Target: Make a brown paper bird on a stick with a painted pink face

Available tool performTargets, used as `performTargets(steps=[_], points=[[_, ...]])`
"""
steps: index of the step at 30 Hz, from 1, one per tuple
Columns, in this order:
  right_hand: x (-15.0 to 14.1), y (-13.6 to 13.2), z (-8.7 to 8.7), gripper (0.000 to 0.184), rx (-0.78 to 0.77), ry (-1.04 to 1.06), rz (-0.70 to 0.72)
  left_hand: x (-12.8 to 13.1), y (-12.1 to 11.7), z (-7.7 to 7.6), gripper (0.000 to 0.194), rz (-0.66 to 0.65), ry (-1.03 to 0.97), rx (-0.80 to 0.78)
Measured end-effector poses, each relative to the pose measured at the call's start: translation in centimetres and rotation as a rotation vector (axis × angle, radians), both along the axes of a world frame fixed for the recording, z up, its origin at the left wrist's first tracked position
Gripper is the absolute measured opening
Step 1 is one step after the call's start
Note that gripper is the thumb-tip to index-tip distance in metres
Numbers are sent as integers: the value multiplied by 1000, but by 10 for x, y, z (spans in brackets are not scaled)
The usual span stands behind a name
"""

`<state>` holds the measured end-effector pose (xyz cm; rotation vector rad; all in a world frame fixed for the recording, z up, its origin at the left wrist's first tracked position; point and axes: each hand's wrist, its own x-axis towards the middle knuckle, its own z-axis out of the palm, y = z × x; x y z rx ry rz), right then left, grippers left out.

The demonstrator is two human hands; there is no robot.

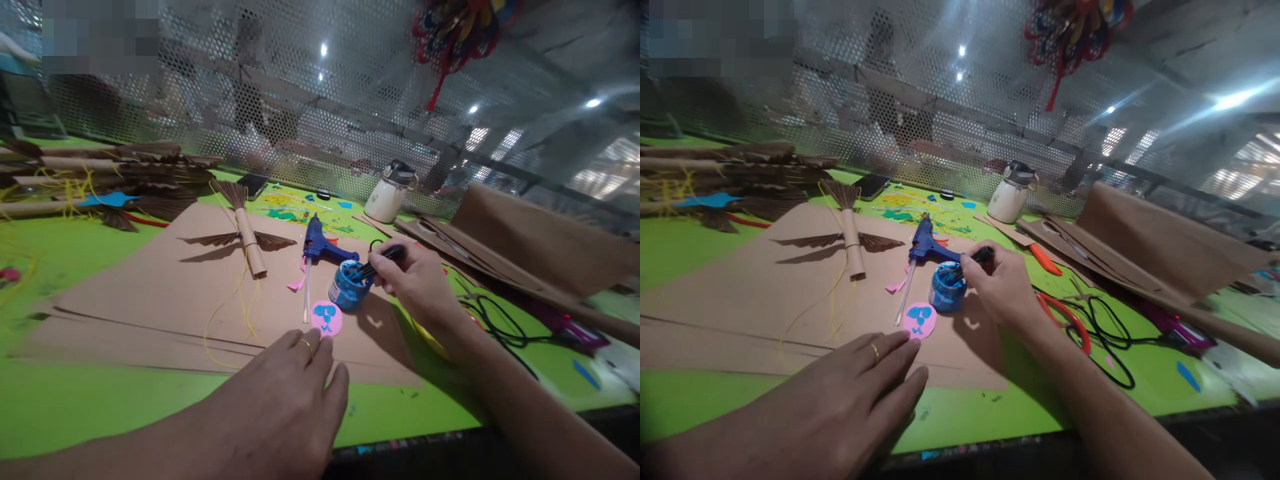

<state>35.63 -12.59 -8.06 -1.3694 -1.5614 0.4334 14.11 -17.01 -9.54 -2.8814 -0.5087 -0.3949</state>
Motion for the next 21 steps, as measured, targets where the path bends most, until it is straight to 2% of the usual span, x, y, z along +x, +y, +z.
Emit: performTargets(steps=[4, 11, 13, 16, 21], points=[[5, -4, 2, 15, 52, 93, -49, 0, 1, 1, 27, -5, 3, -3], [16, -18, 16, 7, 318, 302, -189, 1, 3, -1, 26, -17, 6, 18], [13, -25, 19, 5, 349, 353, -199, 1, 4, -2, 25, -19, 8, 22], [8, -35, 17, 4, 278, 309, -149, 3, 4, -6, 26, -28, -3, 13], [0, -40, 7, 2, 174, 55, -16, 8, 5, -15, 27, 14, -81, 30]])
